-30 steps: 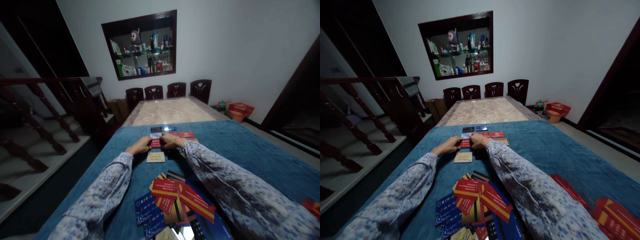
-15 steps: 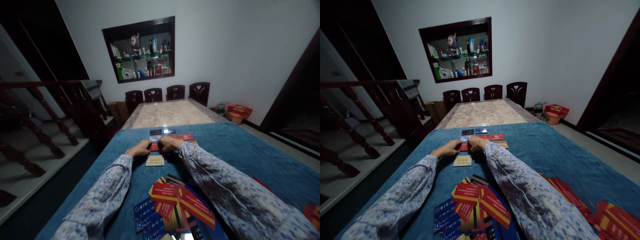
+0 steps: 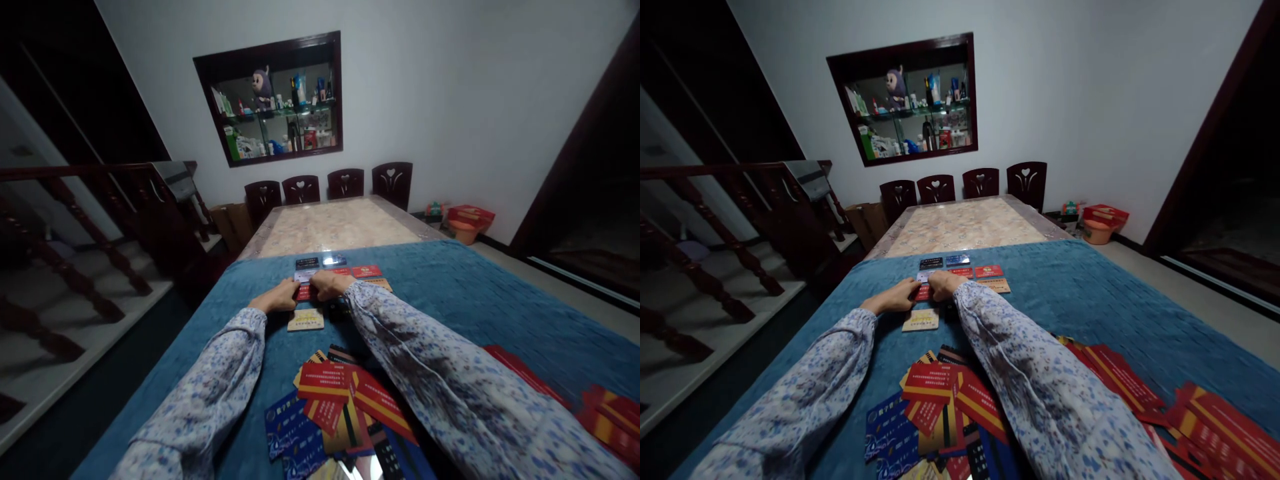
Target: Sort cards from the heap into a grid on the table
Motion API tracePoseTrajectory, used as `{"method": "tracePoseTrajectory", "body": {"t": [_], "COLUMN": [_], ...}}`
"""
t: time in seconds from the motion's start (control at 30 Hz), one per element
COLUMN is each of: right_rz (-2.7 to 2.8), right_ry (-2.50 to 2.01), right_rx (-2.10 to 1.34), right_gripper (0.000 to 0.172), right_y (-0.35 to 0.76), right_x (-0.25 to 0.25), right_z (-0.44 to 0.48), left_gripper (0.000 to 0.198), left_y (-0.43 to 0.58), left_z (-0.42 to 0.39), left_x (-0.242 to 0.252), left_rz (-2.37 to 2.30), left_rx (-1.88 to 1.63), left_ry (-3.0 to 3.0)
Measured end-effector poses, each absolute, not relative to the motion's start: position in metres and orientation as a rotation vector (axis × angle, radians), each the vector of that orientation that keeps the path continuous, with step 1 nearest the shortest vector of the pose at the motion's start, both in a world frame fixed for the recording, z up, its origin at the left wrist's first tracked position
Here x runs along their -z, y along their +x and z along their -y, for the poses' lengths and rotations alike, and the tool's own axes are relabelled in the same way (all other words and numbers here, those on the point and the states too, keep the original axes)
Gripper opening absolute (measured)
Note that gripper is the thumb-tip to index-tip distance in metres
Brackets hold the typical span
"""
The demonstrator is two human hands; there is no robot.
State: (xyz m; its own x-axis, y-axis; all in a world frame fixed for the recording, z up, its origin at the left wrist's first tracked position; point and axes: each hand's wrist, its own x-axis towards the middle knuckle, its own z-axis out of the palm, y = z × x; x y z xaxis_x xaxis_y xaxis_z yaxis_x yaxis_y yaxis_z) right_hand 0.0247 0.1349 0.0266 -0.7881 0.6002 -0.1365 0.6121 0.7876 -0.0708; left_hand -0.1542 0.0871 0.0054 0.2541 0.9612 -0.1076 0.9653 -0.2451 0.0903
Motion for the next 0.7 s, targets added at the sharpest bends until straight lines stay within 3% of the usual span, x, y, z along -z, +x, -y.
{"method": "tracePoseTrajectory", "body": {"t": [0.33,0.7], "right_rz": [-2.882,-2.935], "right_ry": [0.94,0.922], "right_rx": [0.089,-0.024], "right_gripper": [0.039,0.035], "right_y": [0.024,0.045], "right_x": [-0.031,-0.05], "right_z": [-0.13,-0.132], "left_gripper": [0.047,0.068], "left_y": [-0.154,-0.155], "left_z": [-0.084,-0.081], "left_x": [-0.009,-0.016], "left_rz": [-1.848,-1.848], "left_rx": [-0.019,-0.042], "left_ry": [2.364,2.363]}}
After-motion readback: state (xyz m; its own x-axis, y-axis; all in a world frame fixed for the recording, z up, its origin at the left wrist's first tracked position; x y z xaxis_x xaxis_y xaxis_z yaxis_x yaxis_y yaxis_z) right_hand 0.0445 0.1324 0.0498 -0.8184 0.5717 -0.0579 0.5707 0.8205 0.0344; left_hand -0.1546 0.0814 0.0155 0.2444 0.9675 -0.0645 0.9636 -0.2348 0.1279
